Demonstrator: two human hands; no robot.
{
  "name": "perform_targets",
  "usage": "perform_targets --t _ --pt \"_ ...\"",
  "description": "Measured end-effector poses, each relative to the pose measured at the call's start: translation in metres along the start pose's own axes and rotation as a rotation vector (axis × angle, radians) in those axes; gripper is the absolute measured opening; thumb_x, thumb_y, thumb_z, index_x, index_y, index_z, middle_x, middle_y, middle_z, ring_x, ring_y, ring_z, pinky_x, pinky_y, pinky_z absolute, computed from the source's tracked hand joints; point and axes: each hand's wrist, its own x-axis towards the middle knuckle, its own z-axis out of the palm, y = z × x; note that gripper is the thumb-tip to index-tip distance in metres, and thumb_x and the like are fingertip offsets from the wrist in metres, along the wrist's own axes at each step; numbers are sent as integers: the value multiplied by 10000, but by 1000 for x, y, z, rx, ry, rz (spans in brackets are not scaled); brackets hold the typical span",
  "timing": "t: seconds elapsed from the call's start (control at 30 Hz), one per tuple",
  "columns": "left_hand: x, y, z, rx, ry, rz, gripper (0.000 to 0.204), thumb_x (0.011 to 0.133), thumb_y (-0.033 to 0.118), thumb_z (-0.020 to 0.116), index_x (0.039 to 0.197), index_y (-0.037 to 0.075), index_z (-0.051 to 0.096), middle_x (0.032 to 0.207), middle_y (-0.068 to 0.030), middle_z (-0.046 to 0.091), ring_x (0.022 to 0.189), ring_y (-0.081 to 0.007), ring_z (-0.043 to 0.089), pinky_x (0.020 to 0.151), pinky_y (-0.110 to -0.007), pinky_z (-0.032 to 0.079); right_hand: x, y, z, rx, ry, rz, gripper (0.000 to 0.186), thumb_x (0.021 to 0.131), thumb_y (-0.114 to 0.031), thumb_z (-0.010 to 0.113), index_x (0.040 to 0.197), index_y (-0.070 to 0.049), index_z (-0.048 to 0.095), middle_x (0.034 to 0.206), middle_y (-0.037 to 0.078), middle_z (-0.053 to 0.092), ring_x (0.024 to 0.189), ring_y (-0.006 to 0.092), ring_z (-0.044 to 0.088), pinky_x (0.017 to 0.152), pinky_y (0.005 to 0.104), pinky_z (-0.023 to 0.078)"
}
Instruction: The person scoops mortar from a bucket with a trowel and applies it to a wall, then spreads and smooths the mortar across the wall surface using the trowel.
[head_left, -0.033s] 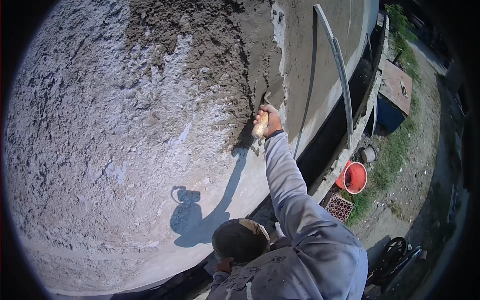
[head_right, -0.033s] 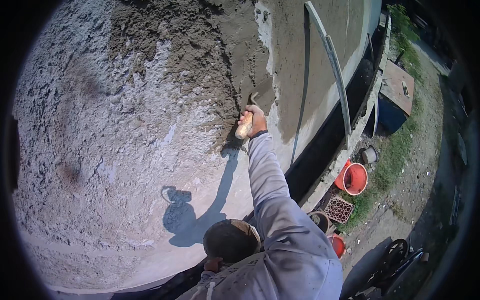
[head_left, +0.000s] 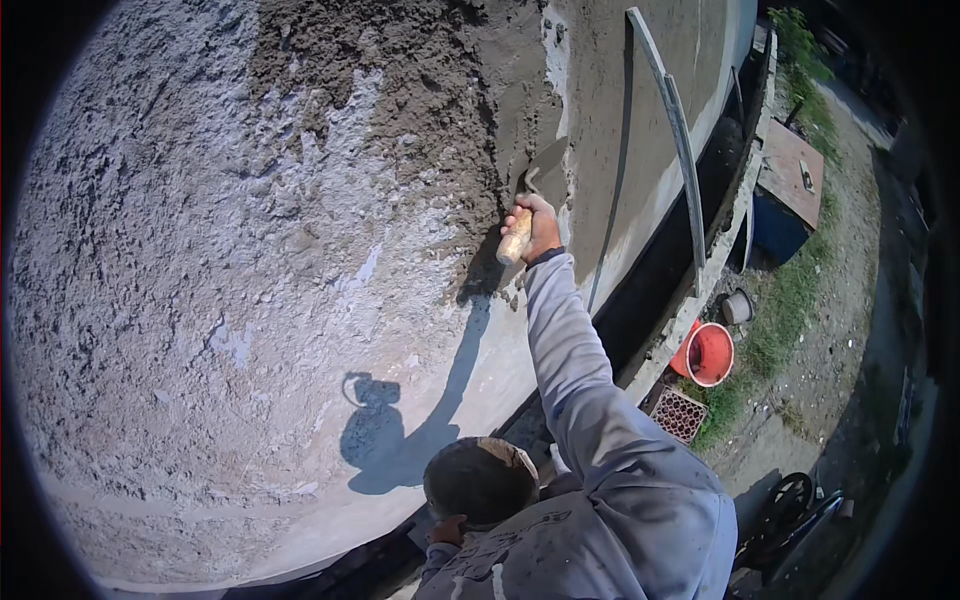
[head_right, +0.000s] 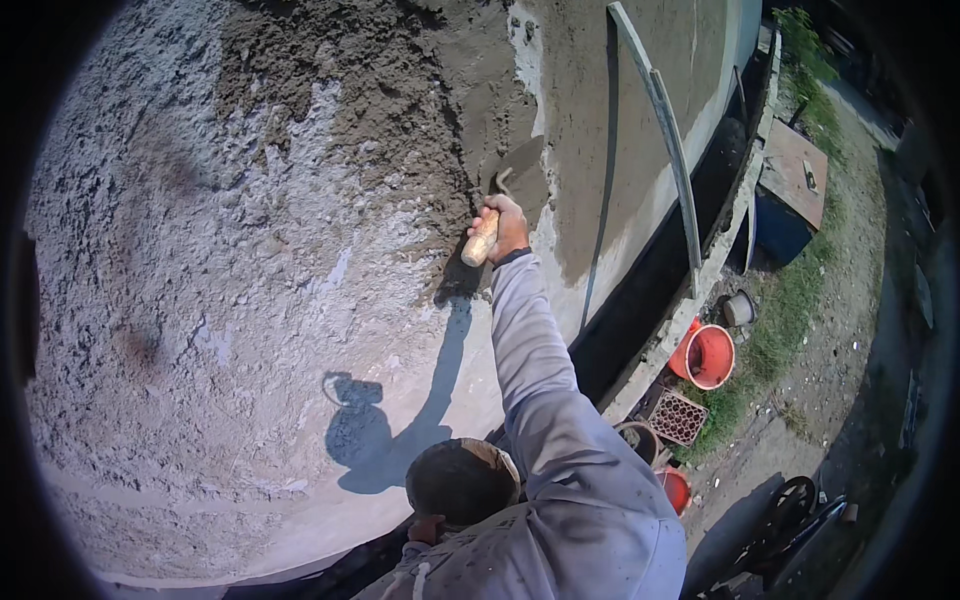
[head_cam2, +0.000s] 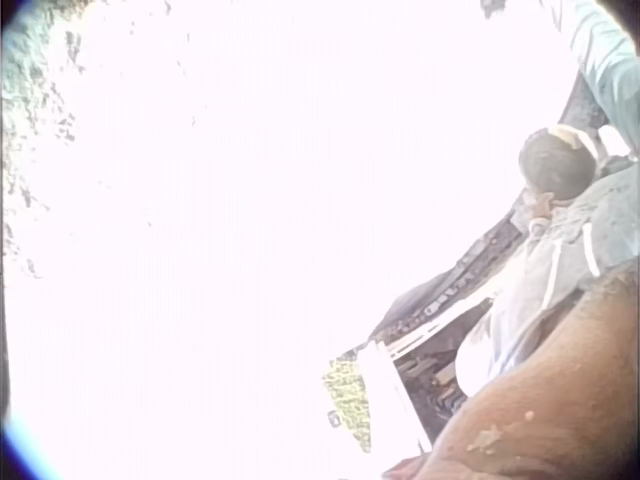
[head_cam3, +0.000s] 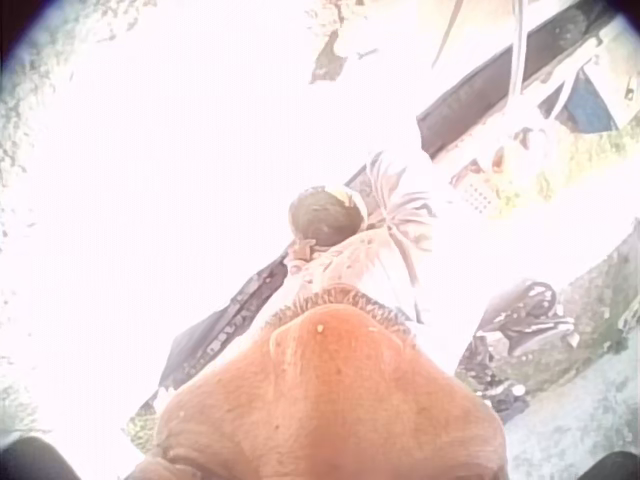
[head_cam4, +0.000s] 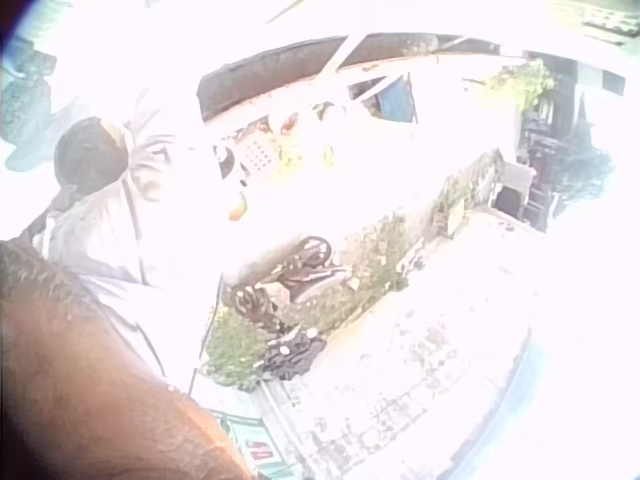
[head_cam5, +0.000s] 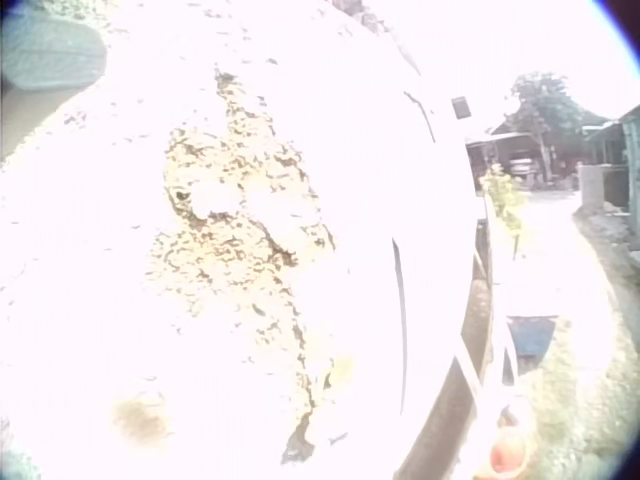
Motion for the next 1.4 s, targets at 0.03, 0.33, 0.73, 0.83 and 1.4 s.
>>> perform_targets --t 0.03,0.33,0.73,0.83,1.4 --pt "0 0 2 54 -5 -15 275 835 400 504 1038 269 636 1003 -99 641 921 -280 612 832 -397 461 -3 -10 32 -40 -11 -49 70 766 -159 519 746 -109 473 568 11 474 463 178 495 442 373 457" --pt "21 8 -6 -8 36 -6 280 820 348 519 1064 262 626 1000 -96 648 966 -270 606 829 -391 462 -82 -42 144 -520 -266 -224 115 728 -77 594 760 -36 492 570 52 508 413 167 519 385 319 448" --pt "17 -12 10 -83 154 16 239 786 396 544 981 315 654 937 -69 658 926 -285 611 828 -437 447 6 -52 -29 -255 365 -164 41 745 -59 539 732 -44 502 566 48 472 427 171 470 427 304 466" --pt "10 -21 24 -117 193 30 231 776 411 551 953 314 664 885 -68 664 914 -275 614 825 -422 447 26 -59 -10 -245 330 -153 75 746 -58 538 711 -62 472 573 42 473 444 169 476 436 302 466" --pt "3 -24 35 -115 120 -95 251 797 287 549 1037 313 620 1034 -100 629 938 -333 604 788 -432 490 -26 -81 74 -889 18 -496 125 745 -107 582 768 -3 515 648 97 520 487 212 530 464 350 473"
